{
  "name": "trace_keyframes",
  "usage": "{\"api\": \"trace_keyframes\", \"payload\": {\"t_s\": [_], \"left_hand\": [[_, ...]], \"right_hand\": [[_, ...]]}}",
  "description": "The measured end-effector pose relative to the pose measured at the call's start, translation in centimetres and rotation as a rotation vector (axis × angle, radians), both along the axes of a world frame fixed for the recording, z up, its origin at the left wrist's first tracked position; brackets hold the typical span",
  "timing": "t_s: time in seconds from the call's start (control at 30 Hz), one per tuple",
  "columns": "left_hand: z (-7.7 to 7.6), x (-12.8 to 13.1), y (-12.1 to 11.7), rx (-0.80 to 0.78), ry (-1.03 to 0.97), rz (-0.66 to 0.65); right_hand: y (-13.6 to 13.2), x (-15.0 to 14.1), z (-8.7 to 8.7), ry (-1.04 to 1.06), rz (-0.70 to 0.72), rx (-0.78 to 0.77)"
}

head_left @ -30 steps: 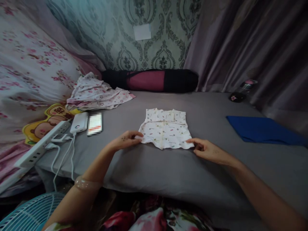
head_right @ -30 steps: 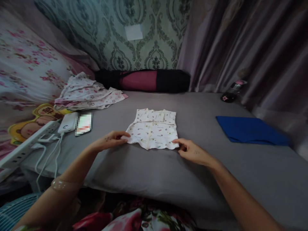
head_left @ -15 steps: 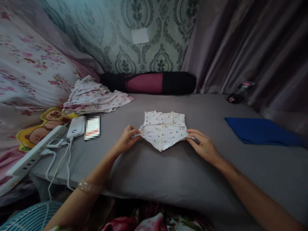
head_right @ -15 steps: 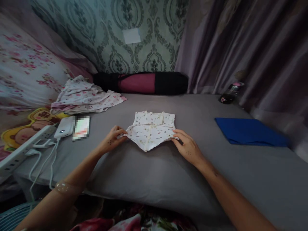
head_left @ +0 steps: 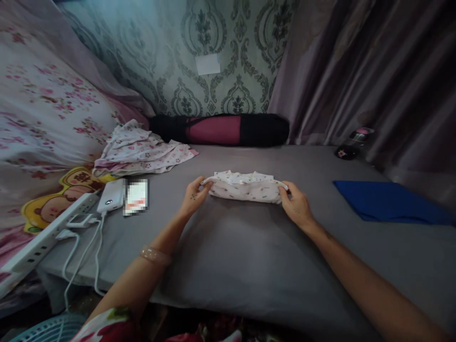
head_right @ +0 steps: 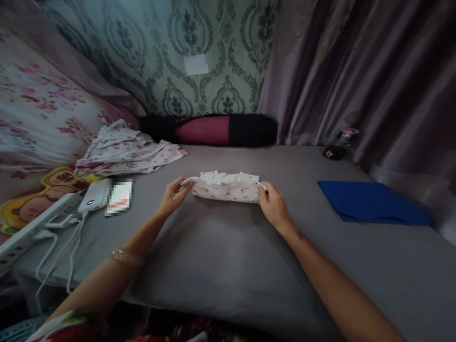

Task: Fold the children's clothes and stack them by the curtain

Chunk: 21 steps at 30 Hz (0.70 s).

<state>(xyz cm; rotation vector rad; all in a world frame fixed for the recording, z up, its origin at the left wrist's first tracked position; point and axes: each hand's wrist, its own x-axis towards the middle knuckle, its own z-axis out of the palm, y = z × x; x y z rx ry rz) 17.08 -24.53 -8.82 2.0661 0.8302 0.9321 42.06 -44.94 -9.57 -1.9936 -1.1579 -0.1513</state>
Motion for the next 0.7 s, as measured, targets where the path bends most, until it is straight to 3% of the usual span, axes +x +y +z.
{"api": "trace_keyframes", "payload": {"t_s": [0.33, 0.7], "left_hand": [[-1.4, 3.9, 2.6, 0.061, -0.139, 0.031], [-3.4, 6.4, 4.9, 0.126, 0.024, 0.134]], "right_hand": [[3.5, 1.7, -0.9, -0.070, -0.058, 0.020], [6.8, 3.9, -2.2, -0.150, -0.058, -0.169]]}}
